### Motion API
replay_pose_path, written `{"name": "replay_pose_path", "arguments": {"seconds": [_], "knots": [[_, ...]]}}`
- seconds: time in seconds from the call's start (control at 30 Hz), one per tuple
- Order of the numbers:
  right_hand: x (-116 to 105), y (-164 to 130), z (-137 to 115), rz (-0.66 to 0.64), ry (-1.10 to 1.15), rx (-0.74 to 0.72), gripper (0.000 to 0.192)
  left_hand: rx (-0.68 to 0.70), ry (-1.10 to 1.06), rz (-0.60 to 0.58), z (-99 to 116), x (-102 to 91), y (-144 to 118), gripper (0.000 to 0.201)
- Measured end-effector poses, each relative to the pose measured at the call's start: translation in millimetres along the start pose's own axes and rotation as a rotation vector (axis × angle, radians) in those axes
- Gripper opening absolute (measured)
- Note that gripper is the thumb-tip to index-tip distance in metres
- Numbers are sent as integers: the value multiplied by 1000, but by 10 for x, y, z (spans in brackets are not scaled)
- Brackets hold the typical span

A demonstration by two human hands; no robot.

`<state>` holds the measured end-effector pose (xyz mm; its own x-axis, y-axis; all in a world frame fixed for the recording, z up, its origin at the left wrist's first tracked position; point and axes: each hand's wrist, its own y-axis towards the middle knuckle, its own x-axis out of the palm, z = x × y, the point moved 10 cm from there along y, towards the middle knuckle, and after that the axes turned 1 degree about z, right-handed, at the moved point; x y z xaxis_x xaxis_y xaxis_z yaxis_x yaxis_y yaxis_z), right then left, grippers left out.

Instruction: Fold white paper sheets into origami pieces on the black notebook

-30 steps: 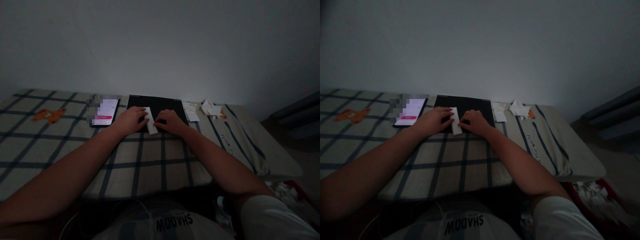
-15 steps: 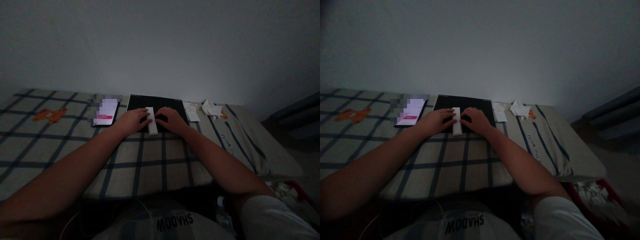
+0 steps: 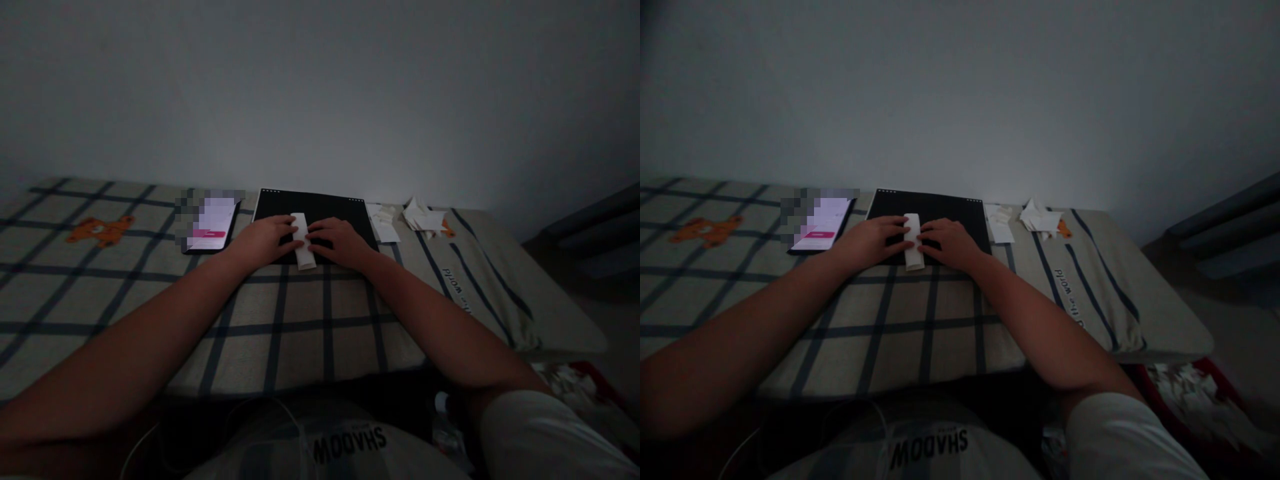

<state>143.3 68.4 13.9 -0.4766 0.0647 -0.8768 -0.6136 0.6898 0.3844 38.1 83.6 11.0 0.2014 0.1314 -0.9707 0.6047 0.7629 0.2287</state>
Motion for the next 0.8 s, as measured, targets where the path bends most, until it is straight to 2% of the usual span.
{"name": "replay_pose_path", "arguments": {"seconds": [0.17,0.53,0.8], "knots": [[1,0,-4,-5,4,1,27,55,-26,44,44,-20,-2,49],[-6,8,95,14,81,33,35,73,27,14,127,-14,12,51],[-28,16,122,43,155,36,27,40,45,13,188,-47,13,51]]}}
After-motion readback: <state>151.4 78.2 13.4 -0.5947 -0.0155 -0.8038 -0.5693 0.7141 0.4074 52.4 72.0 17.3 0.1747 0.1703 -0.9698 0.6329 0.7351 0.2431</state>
